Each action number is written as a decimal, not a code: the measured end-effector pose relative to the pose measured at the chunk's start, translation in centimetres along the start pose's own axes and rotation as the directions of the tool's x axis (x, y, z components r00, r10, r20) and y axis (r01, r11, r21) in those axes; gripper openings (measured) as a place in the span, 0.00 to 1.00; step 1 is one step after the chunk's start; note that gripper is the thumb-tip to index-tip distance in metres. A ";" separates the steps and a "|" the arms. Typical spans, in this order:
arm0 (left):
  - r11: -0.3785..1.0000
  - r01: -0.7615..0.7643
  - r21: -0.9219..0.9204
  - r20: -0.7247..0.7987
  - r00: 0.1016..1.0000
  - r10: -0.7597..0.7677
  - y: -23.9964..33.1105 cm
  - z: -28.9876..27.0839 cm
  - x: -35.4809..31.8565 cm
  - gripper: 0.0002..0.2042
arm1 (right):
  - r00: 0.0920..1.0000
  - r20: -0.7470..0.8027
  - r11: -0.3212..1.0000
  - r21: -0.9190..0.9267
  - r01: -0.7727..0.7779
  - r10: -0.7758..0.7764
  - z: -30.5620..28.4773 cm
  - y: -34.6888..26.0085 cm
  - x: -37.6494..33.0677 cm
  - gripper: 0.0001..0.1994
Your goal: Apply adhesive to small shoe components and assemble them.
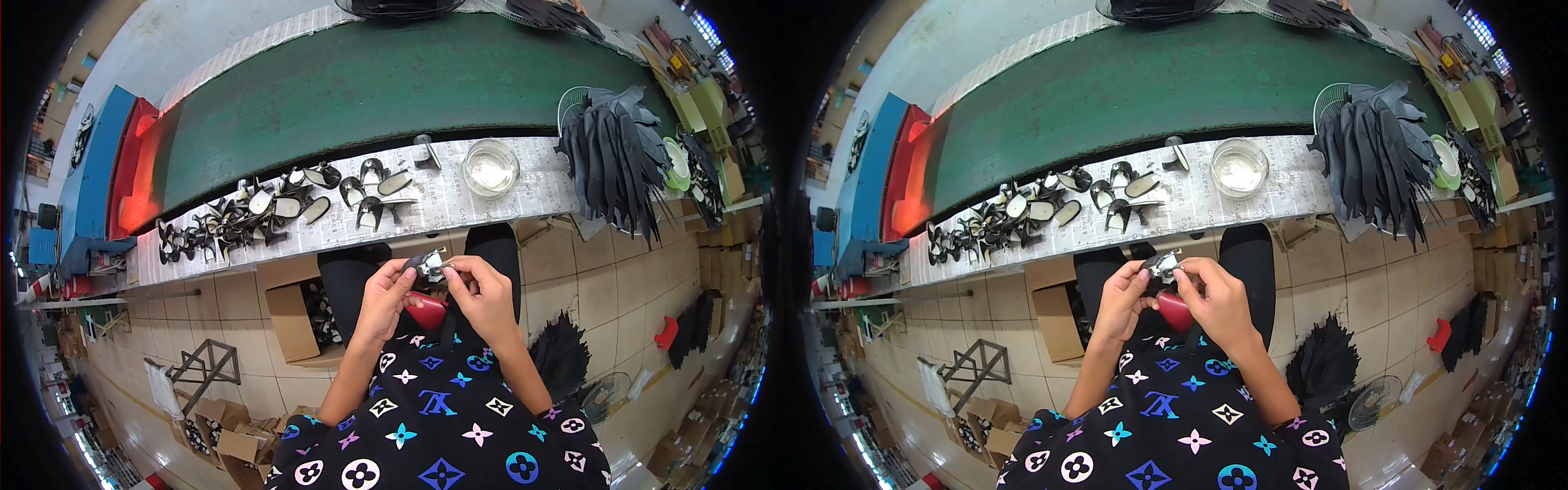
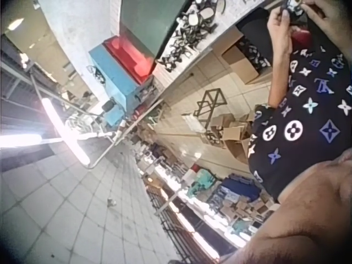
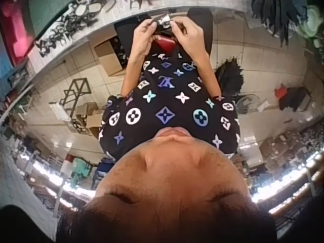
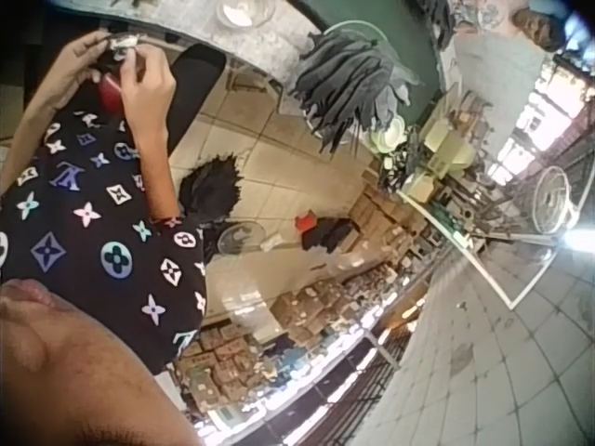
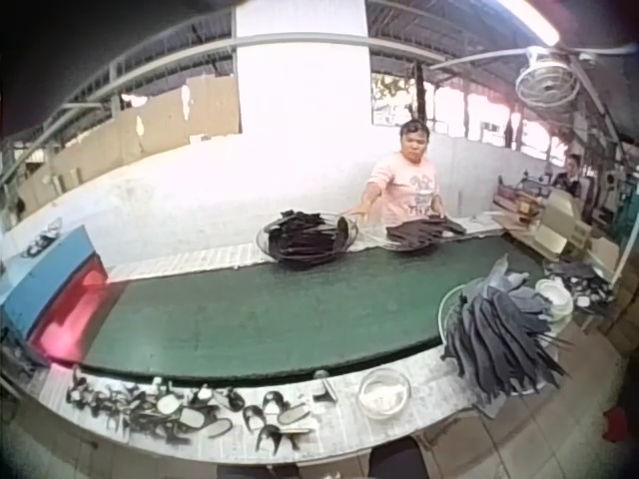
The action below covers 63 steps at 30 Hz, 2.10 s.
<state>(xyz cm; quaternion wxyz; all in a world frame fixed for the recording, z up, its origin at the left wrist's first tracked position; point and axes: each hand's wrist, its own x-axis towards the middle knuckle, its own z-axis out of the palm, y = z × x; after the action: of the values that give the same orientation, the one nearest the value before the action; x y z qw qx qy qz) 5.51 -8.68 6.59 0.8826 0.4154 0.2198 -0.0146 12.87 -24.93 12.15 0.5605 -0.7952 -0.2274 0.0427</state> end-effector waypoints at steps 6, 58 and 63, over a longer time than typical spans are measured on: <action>1.000 -0.005 -0.022 -0.012 1.000 0.004 0.3 0.3 -0.1 0.10 | 0.999 -0.011 0.998 -0.049 0.050 -0.051 -0.1 0.3 0.0 0.04; 0.000 -0.305 0.952 0.251 0.786 0.565 4.0 -9.0 12.1 0.13 | 0.994 -0.114 0.998 -0.068 -0.003 -0.005 -1.1 0.9 -0.2 0.05; -0.013 -0.298 0.954 0.223 0.683 0.695 3.7 -8.5 10.7 0.13 | 0.985 -0.171 0.998 -0.066 -0.023 0.011 -1.7 1.7 -0.2 0.04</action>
<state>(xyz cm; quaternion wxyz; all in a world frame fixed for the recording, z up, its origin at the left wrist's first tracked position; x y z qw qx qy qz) 12.77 1.67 0.27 0.3186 0.9063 0.1333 0.2435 13.75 -26.99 11.15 0.5503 -0.8164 -0.1731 -0.0284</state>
